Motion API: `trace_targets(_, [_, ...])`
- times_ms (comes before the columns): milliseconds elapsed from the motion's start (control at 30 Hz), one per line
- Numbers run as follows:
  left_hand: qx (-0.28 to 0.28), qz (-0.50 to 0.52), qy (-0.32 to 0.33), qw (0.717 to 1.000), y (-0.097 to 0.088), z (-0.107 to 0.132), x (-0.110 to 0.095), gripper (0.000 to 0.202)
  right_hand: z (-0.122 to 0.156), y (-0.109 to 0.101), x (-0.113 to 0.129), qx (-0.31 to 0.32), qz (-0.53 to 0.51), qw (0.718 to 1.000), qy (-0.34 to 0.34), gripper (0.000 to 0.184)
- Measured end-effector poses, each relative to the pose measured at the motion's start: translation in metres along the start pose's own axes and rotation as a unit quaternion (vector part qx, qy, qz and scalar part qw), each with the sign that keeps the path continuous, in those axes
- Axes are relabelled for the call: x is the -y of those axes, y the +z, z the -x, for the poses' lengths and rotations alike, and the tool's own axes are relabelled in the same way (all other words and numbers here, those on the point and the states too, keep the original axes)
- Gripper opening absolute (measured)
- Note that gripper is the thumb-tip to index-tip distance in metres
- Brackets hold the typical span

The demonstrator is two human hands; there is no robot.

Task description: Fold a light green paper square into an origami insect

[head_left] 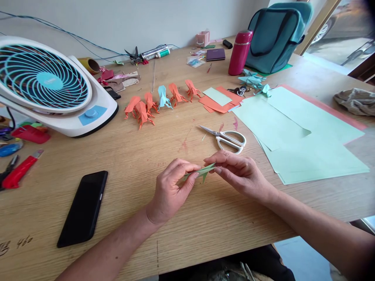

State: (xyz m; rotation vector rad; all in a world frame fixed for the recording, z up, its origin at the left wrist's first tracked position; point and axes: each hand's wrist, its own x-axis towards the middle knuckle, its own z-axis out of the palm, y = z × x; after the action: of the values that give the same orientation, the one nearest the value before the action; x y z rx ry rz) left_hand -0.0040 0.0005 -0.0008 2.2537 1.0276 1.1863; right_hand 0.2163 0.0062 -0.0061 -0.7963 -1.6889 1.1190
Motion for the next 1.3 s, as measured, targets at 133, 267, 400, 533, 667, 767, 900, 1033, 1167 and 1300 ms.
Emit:
trace_targets(133, [-0.015, -0.009, 0.008, 1.000, -0.0005, -0.0010, -0.0024, 0.016, 0.0014, 0.0027, -0.0026, -0.012, -0.034, 0.999, 0.030, 0.026])
trace_targets(267, [-0.014, -0.019, 0.027, 0.999, 0.0008, -0.0008, -0.0063, 0.017, 0.0011, 0.0063, -0.0068, -0.020, -0.013, 0.999, 0.026, 0.019])
trace_targets(400, [-0.015, -0.028, 0.047, 0.998, 0.0014, -0.0005, -0.0080, 0.019, -0.0001, 0.0076, -0.0056, -0.015, -0.003, 1.000, 0.006, 0.009])
trace_targets(533, [-0.015, -0.029, 0.053, 0.998, 0.0010, -0.0003, -0.0073, 0.017, 0.0003, 0.0075, -0.0049, -0.017, -0.003, 1.000, -0.005, 0.007])
trace_targets(667, [-0.014, -0.028, 0.054, 0.998, 0.0004, -0.0002, -0.0068, 0.017, 0.0017, 0.0079, -0.0075, -0.018, -0.006, 1.000, -0.005, 0.007])
trace_targets(767, [-0.013, -0.024, 0.054, 0.998, -0.0002, -0.0003, -0.0073, 0.018, 0.0022, 0.0078, -0.0086, -0.023, -0.005, 1.000, -0.018, 0.006])
trace_targets(900, [-0.020, -0.019, 0.053, 0.998, -0.0011, 0.0001, -0.0077, 0.019, 0.0017, 0.0073, -0.0064, -0.027, 0.010, 0.999, -0.029, 0.008])
trace_targets(1033, [-0.022, -0.018, 0.052, 0.998, -0.0014, 0.0003, -0.0080, 0.016, 0.0009, 0.0076, -0.0044, -0.038, 0.019, 0.998, -0.037, 0.010])
trace_targets(1167, [-0.021, -0.020, 0.047, 0.998, -0.0017, -0.0006, -0.0086, 0.015, 0.0011, 0.0078, -0.0044, -0.035, 0.013, 0.998, -0.041, 0.008])
trace_targets(1300, [-0.021, -0.016, 0.047, 0.999, -0.0022, -0.0010, -0.0083, 0.014, 0.0014, 0.0077, -0.0049, -0.034, 0.018, 0.998, -0.042, 0.006])
